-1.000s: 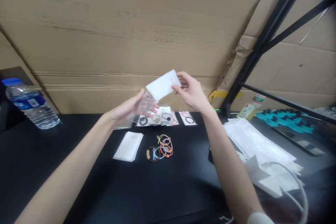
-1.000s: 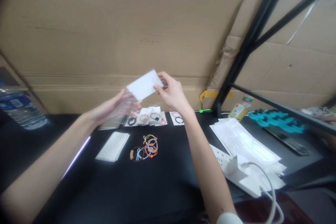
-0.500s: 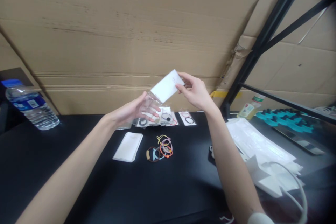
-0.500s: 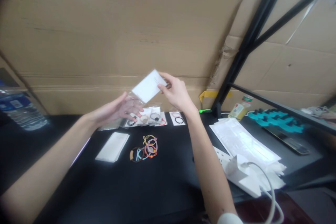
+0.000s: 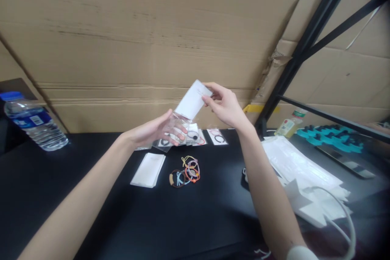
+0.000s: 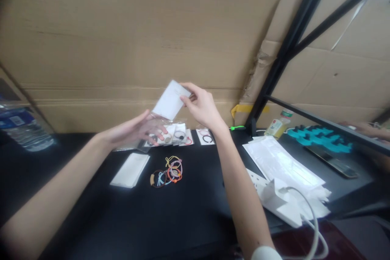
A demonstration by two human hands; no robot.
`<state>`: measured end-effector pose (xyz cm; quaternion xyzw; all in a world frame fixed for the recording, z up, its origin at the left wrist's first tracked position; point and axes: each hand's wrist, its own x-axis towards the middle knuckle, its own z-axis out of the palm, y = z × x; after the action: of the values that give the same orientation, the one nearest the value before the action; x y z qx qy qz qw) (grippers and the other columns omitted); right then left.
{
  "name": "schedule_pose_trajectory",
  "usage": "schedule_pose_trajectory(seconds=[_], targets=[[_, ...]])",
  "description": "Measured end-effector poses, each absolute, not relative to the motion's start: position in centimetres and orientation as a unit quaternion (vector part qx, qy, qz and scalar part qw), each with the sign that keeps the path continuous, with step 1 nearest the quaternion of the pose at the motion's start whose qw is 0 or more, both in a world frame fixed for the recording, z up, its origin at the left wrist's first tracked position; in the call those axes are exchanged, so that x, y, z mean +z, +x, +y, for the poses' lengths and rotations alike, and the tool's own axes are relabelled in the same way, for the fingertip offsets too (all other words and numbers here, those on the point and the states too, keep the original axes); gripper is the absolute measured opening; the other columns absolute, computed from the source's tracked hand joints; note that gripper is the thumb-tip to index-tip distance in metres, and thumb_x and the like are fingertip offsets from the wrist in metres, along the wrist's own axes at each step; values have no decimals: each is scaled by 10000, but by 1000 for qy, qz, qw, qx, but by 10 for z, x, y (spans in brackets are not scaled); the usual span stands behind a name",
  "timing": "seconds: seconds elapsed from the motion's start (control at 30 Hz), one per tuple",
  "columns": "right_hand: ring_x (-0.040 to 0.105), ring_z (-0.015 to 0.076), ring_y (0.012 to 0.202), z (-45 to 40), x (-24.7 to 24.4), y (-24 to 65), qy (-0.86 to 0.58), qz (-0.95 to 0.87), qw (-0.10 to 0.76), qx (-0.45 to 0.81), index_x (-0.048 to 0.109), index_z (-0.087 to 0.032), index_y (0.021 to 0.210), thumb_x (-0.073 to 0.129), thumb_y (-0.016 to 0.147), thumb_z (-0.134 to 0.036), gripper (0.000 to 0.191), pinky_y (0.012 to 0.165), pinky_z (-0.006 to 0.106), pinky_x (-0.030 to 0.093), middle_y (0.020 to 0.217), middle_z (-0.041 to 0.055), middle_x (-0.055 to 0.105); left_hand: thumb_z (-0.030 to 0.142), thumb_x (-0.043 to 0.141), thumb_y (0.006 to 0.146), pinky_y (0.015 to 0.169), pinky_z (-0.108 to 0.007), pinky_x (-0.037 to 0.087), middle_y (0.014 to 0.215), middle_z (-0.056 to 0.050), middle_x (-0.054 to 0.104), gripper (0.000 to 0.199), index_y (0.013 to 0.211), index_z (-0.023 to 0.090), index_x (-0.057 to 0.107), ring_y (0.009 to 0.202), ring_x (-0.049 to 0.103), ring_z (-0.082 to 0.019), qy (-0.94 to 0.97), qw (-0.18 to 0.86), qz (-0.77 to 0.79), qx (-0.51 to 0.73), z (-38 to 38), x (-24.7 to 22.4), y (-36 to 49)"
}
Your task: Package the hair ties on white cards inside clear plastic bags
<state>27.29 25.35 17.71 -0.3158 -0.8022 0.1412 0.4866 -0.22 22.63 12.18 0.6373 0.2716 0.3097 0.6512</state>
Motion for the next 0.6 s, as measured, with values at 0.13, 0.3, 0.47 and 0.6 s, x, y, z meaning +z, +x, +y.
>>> schedule_pose_trajectory(seconds=[0.13, 0.3, 0.47, 0.6], targets=[[741, 214, 855, 251, 176, 270, -319, -802, 472, 179, 688, -186, 1324, 648, 979, -351, 384, 717, 358, 622, 1188, 107, 763, 693, 411, 1067, 886, -451, 604, 1317, -215, 715, 687, 1439, 173, 662, 1142, 699, -337, 625, 656, 268, 327, 228, 119, -3], [718, 175, 742, 247, 174, 263, -326, -813, 443, 192, 661, -191, 1260, 654, 959, -320, 328, 712, 349, 594, 1108, 78, 768, 707, 400, 1061, 906, -473, 608, 1319, -222, 719, 703, 1445, 181, 665, 1171, 698, -365, 624, 662, 248, 334, 235, 114, -5], [662, 160, 693, 243, 174, 255, -347, -807, 453, 150, 571, -232, 1179, 684, 925, -322, 292, 674, 332, 534, 1041, 34, 755, 713, 393, 1058, 925, -490, 606, 1301, -227, 729, 713, 1431, 175, 673, 1170, 697, -369, 616, 666, 248, 339, 237, 112, -6], [623, 163, 657, 243, 171, 249, -354, -800, 465, 137, 513, -251, 1163, 656, 944, -321, 271, 675, 335, 490, 866, -14, 713, 704, 394, 1061, 907, -488, 611, 1267, -224, 745, 697, 1411, 176, 683, 1127, 717, -361, 606, 682, 229, 340, 236, 114, -5]])
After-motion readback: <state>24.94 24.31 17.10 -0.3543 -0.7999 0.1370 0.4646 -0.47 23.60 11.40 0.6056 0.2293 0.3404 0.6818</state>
